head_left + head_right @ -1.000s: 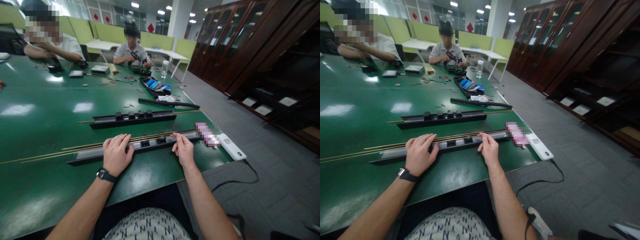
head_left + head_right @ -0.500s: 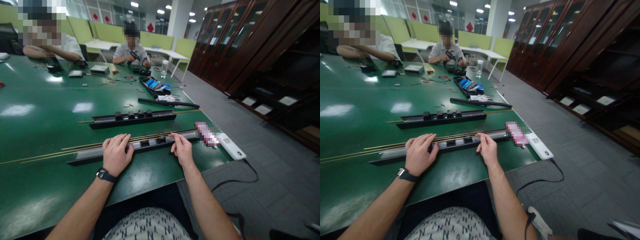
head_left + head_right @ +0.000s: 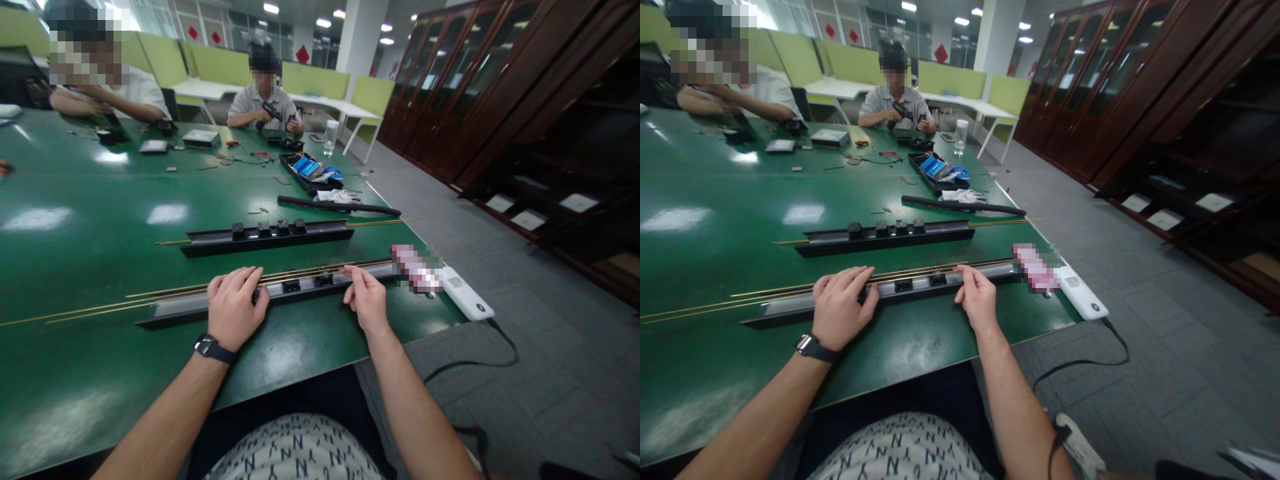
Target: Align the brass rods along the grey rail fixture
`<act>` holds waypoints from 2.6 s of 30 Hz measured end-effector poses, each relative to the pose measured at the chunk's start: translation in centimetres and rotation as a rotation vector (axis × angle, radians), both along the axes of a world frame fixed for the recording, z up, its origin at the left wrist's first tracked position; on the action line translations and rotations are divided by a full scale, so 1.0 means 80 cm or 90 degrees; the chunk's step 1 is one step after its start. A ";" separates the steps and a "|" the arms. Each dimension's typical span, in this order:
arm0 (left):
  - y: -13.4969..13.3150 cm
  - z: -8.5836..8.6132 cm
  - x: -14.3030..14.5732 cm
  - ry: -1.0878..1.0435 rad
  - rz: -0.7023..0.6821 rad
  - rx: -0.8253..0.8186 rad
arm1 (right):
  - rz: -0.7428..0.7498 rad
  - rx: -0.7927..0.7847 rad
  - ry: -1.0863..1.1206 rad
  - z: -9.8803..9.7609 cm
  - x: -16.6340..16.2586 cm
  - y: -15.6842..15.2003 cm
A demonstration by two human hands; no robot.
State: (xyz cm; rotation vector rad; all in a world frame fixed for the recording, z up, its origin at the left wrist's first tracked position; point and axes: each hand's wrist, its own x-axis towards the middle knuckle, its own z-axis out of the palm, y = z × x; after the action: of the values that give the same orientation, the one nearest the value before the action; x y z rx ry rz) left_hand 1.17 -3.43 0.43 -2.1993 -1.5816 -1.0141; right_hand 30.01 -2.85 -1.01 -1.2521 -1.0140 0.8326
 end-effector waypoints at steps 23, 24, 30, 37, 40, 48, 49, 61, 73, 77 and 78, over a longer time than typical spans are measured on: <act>0.000 -0.001 0.000 -0.011 -0.001 -0.010 | -0.011 0.008 -0.008 -0.006 0.002 0.001; 0.000 -0.001 0.000 -0.013 -0.001 -0.011 | -0.011 0.007 -0.008 -0.006 0.003 0.002; 0.000 -0.001 0.001 -0.012 0.002 -0.011 | -0.035 0.007 0.002 -0.005 0.004 0.002; -0.001 -0.001 0.000 -0.013 0.003 -0.008 | -0.023 0.018 0.030 -0.003 0.003 0.001; 0.000 -0.002 0.000 -0.013 0.001 -0.009 | -0.023 0.019 0.035 -0.002 0.002 0.001; 0.000 -0.001 0.000 -0.020 -0.003 -0.007 | -0.017 0.019 0.054 -0.002 0.002 0.001; 0.000 -0.001 0.000 -0.019 -0.003 -0.006 | -0.016 0.020 0.054 -0.001 0.001 0.001; 0.000 -0.001 0.001 0.005 0.002 0.014 | -0.011 0.013 0.032 0.002 0.000 0.000; 0.000 0.000 0.001 0.006 0.000 0.017 | -0.038 0.013 0.024 -0.001 0.000 0.003; 0.000 0.000 0.001 0.009 0.002 0.017 | -0.042 0.013 0.022 -0.003 0.000 0.004; 0.000 0.000 0.001 0.009 0.002 0.017 | -0.043 0.012 0.020 -0.003 0.000 0.004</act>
State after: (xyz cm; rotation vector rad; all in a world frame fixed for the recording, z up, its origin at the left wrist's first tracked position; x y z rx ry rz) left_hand 1.26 -3.45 0.42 -2.1805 -1.5570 -1.0109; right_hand 30.02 -2.56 -1.26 -1.2458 -0.9475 0.7874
